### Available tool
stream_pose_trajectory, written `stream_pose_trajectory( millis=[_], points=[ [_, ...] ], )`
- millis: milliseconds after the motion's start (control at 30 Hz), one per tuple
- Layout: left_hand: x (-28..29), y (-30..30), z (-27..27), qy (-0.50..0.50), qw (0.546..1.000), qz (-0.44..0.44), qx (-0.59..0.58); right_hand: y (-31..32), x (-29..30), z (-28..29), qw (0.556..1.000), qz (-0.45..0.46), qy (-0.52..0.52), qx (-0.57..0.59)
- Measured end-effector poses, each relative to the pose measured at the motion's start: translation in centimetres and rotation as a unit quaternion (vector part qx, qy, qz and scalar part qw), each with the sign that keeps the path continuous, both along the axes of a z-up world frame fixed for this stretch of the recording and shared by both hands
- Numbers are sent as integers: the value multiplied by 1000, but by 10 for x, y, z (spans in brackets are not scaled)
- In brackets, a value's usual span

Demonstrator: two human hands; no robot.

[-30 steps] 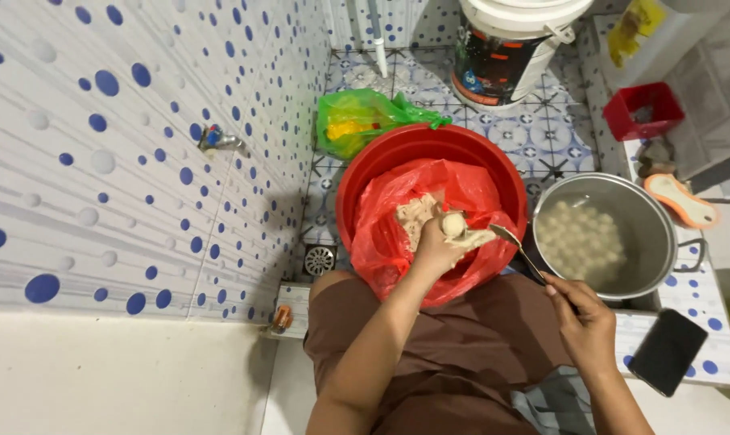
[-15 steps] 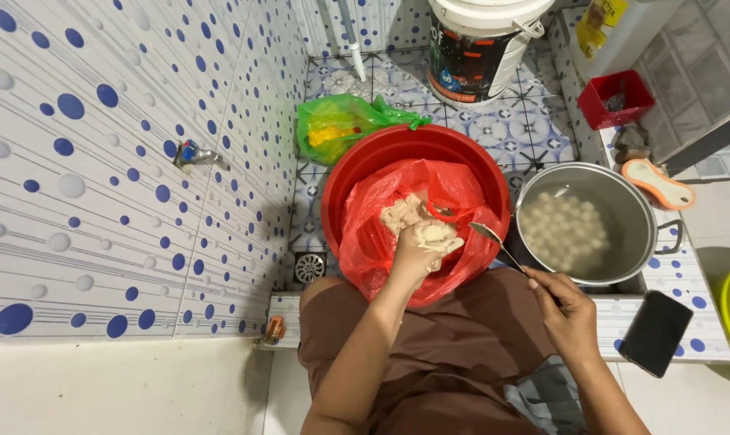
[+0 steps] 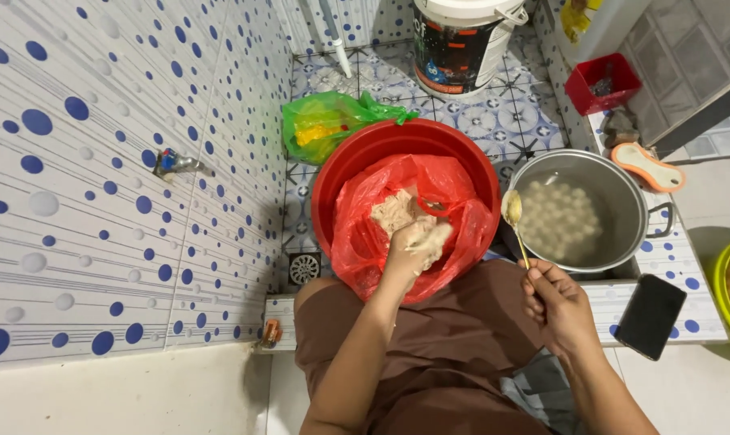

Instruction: Forming meatballs by squeezing meat paste through the hand and scooping it into a pot of water with a spoon.

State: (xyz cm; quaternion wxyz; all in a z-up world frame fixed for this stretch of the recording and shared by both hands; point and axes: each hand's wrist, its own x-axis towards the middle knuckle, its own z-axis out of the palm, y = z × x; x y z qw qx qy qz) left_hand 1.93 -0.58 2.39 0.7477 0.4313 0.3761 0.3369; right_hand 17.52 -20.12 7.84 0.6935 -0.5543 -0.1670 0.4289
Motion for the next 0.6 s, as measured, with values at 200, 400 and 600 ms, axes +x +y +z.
stream_pose_trajectory(
  millis=[200,400,600],
  points=[
    [-8,-16,48,-36,999,-13,27,2,0,4,1000,-2,-7,19],
    [0,-6,-23,15,994,6,108,3,6,-7,1000,4,8,18],
    [1,11,-12,-23,997,-20,69,-2,1,25,984,68,141,90]
  ],
)
